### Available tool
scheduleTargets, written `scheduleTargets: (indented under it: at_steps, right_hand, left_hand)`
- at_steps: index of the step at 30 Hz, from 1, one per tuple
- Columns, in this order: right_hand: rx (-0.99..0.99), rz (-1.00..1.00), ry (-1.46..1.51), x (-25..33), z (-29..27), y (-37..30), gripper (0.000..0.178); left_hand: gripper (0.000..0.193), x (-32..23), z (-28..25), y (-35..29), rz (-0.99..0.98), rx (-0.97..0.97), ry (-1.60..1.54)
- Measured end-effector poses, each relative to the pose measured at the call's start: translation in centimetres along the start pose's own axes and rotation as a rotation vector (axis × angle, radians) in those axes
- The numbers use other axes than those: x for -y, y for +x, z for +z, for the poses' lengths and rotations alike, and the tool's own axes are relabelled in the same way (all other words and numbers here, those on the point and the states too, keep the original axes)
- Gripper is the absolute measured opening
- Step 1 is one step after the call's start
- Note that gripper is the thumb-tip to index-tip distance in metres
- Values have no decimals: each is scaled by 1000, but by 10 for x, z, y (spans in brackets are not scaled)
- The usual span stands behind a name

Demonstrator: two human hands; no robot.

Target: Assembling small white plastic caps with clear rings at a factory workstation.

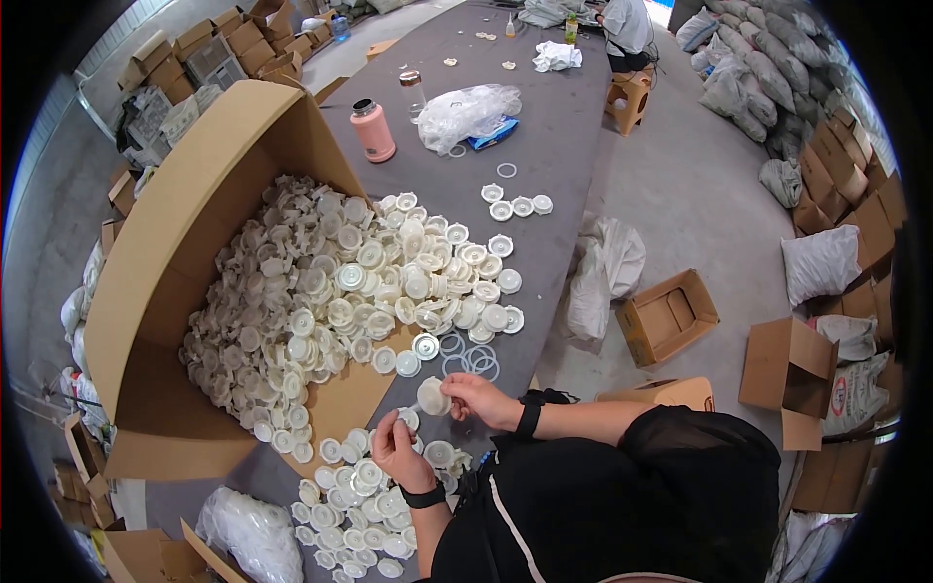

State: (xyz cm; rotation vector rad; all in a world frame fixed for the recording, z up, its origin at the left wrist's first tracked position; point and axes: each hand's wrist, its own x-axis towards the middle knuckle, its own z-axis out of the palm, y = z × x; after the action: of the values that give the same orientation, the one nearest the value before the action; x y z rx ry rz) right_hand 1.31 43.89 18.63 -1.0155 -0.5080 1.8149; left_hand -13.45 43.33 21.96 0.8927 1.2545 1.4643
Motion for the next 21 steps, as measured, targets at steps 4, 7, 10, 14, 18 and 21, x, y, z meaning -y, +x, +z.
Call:
scheduleTargets:
  at_steps: [4,7,10,14,18,21]
  right_hand:
    - [48,36,28,2,7,-5,14]
    - [89,19,146,5,11,-7,13]
    - [114,3,164,5,10,-7,12]
    - [126,3,183,3,8,-8,11]
    - [131,4,183,3,7,-9,11]
    - [125,4,155,4,7,-11,10]
  left_hand:
    - [11,-1,4,-2,31,158,-160]
    - [12,7,7,-5,31,163,-170]
    - [13,-2,16,-10,-10,141,-206]
    - [12,-5,18,-8,-156,104,-275]
    - [10,4,4,-5,-208,224,-365]
    - [8,6,2,-5,-310,273,-443]
